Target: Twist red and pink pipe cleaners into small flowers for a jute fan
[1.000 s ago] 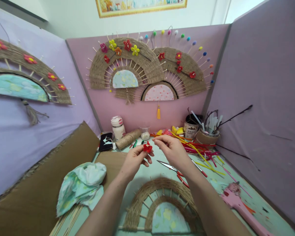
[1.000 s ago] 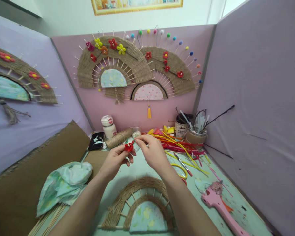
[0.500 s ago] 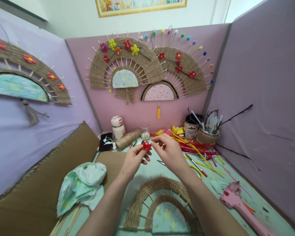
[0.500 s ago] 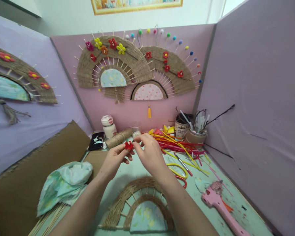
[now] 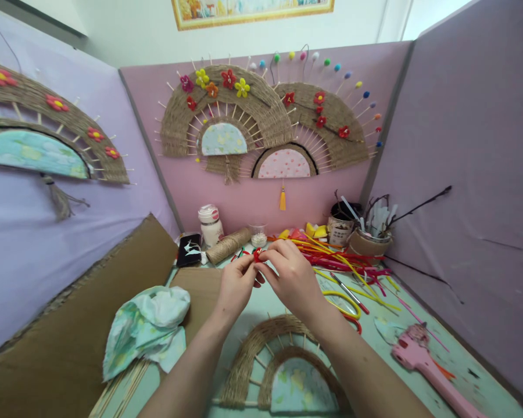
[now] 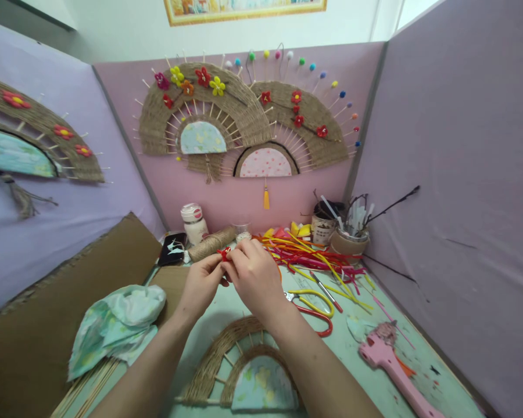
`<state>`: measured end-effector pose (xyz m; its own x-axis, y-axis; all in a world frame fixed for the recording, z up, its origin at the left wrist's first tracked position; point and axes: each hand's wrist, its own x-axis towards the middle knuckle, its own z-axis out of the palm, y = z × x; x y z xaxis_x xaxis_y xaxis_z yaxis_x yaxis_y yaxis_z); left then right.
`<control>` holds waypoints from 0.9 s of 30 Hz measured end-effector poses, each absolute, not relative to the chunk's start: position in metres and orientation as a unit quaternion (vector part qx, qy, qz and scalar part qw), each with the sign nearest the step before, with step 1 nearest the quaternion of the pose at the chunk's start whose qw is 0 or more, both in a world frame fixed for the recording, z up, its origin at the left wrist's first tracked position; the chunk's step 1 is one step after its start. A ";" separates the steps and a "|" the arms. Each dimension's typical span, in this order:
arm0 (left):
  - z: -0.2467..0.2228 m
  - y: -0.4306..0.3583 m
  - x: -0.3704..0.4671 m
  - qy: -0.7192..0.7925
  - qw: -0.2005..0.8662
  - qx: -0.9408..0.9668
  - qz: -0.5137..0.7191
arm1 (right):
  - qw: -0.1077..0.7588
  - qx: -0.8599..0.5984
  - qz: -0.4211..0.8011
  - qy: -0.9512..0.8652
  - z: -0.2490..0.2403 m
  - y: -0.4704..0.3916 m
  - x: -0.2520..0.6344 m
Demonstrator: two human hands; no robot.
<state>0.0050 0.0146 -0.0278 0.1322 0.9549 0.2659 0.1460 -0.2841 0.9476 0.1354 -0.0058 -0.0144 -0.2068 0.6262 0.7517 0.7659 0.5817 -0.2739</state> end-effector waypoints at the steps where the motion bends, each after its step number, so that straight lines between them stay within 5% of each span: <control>1: -0.027 0.014 0.005 0.440 0.403 0.634 0.493 | 0.438 -0.450 -0.090 -0.773 -0.015 -0.006 0.135; 15: -0.027 0.012 0.001 0.490 0.240 0.721 0.427 | 0.415 -0.468 -0.145 -0.767 -0.019 -0.003 0.132; 27: -0.022 0.014 0.002 0.465 0.390 0.658 0.446 | 0.352 -0.450 -0.176 -0.802 -0.014 -0.002 0.139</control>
